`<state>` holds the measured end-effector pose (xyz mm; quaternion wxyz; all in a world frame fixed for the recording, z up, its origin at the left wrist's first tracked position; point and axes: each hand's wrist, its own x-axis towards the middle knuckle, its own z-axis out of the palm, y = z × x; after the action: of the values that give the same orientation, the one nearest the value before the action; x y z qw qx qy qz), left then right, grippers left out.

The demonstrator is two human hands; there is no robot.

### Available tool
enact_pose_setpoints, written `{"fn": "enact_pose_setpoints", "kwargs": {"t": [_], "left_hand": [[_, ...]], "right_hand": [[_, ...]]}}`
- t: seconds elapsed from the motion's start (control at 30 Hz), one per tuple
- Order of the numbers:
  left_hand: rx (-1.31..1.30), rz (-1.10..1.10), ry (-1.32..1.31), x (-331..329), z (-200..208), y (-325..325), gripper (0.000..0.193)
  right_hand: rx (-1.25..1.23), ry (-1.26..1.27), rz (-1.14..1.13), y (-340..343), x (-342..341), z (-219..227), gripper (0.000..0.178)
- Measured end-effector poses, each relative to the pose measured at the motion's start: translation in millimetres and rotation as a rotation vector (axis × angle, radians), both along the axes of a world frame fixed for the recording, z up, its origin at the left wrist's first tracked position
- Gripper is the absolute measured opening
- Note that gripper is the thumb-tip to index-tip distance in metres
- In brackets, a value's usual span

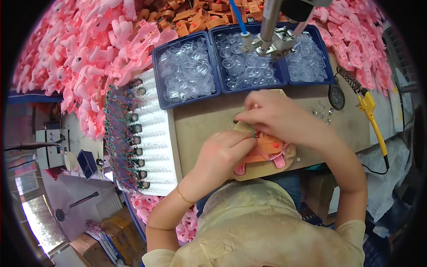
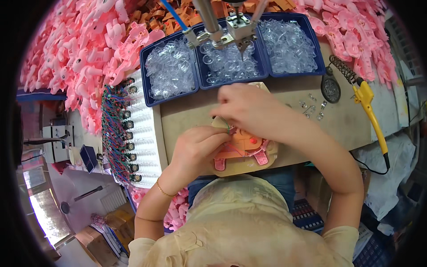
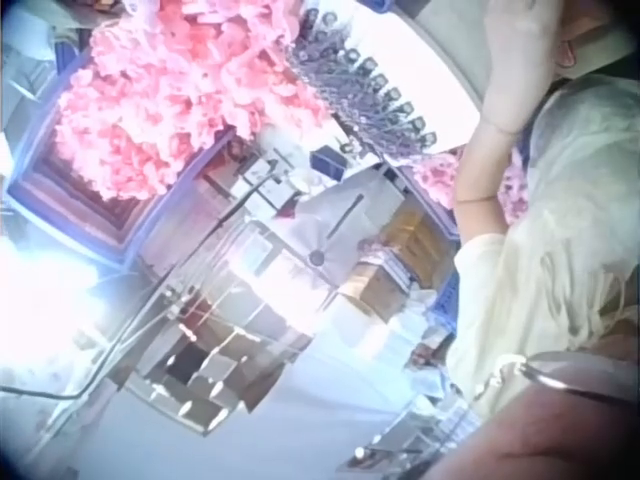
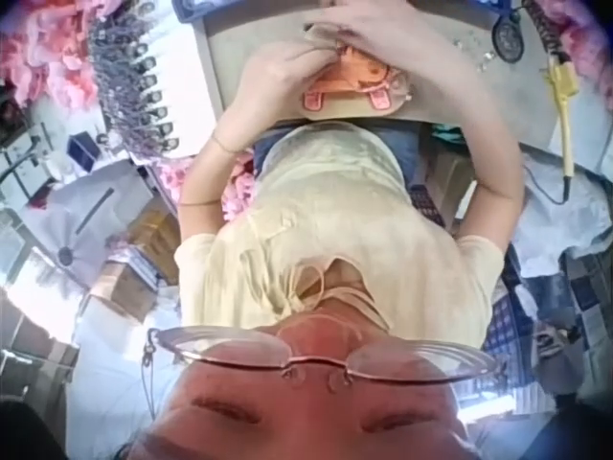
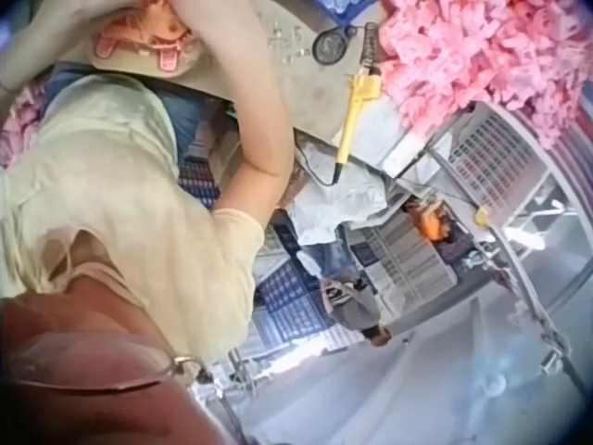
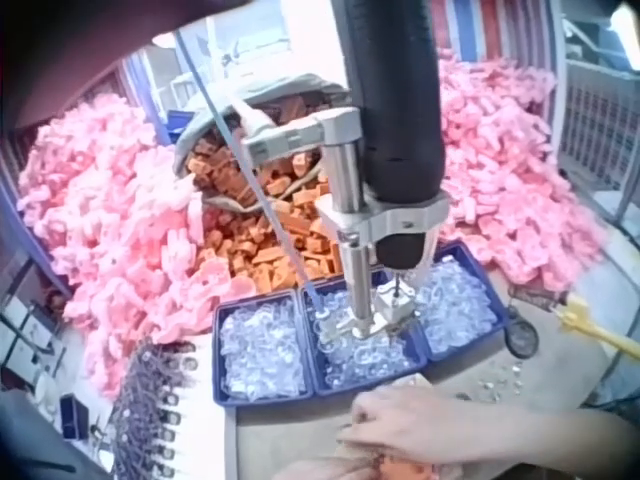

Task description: Assembling plastic toy ponies on a production line using hand tools and power tools.

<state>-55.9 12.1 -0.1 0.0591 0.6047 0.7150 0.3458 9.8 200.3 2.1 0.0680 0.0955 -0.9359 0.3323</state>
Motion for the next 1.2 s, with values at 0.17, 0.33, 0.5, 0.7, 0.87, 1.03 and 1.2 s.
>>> {"fn": "enact_pose_setpoints", "kwargs": {"t": [0.17, 0.33, 0.5, 0.7, 0.87, 1.03, 1.2], "left_hand": [[-0.030, -0.011, -0.040, -1, -1, -2, 0.024], [-0.291, 0.335, -0.988, -7, 9, 1, 0.016], [-0.365, 0.199, -0.989, -16, 8, 4, 0.012], [-0.367, 0.242, -1.078, -20, 1, 2, 0.014], [-0.349, 0.220, -1.037, -18, 2, 2, 0.013], [-0.352, 0.205, -1.085, -18, 1, 2, 0.014], [-0.395, 0.192, -1.131, -20, 0, 3, 0.019]], "right_hand": [[0.296, 0.264, 0.135, 3, -12, -6, 0.017], [-0.257, -0.525, -0.208, 14, 36, 37, 0.011], [-0.921, -0.694, -0.308, 25, 44, 7, 0.020], [0.404, 0.202, -0.036, 22, 42, -12, 0.024], [0.242, 0.036, -0.129, 16, 55, -10, 0.024], [0.208, -0.075, -0.348, 4, 48, -2, 0.019], [0.191, -0.145, -0.384, 11, 45, -8, 0.018]]}}
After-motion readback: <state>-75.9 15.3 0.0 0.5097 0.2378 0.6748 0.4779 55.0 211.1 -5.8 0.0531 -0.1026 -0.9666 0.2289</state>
